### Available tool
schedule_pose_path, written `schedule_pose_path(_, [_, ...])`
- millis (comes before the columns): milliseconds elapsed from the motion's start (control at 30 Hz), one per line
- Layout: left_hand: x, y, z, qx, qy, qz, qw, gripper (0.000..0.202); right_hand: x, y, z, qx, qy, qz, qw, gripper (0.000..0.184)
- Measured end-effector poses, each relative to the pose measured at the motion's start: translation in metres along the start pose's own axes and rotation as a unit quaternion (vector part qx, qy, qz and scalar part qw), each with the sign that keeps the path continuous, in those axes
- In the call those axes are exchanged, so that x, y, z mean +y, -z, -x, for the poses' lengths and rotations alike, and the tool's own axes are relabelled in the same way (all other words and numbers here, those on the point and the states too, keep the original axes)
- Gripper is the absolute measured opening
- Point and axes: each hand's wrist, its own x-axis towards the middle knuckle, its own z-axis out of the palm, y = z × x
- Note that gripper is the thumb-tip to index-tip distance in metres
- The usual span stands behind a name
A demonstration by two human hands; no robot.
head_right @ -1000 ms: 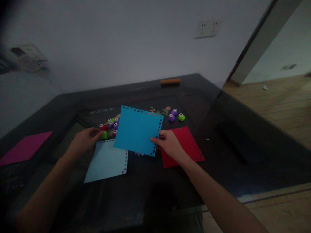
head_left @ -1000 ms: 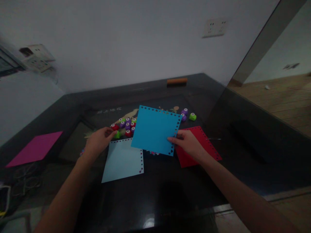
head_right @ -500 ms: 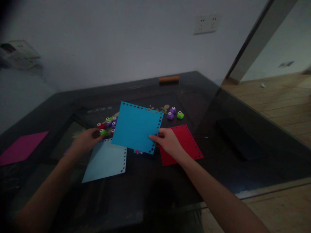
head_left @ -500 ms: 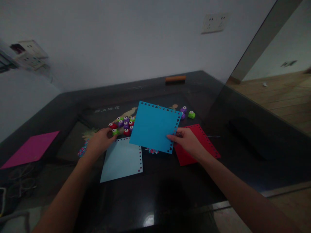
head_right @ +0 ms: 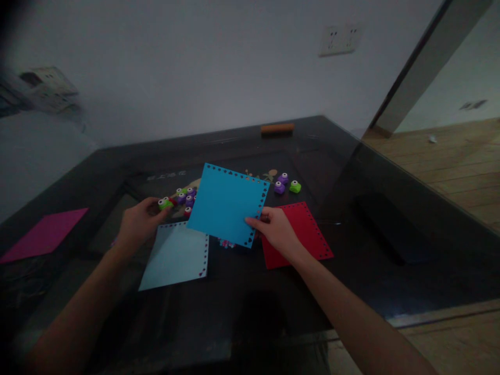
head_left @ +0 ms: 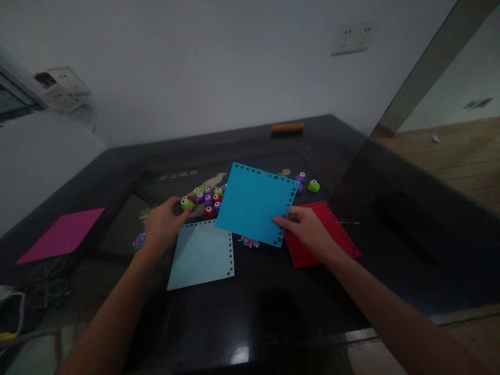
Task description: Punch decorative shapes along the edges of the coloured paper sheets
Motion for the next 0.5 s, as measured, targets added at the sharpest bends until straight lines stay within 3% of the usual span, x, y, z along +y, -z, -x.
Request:
schedule_pose_path(133, [0.013,0.008,0.005,0.022,-0.013,0.084,0.996,0.036,0.001,0.0,0.0,0.013,0.008,0.0,1.0,0.018])
schedule_pose_path(233, [0.022,0.009,0.01,0.002,-0.013,0.181,0.983,0.038,0.001,-0.001,0.0,0.038,0.023,-0.02,0.999,0.02])
schedule_pose_path(400, [0.043,0.005,0.025,-0.118,-0.022,0.4,0.908,0.041,0.001,-0.003,0.001,0.072,0.043,-0.034,0.996,0.023])
schedule_pose_path(500, [0.059,0.003,0.04,-0.181,-0.039,0.438,0.879,0.038,0.001,-0.004,0.003,0.079,0.049,-0.044,0.995,0.023])
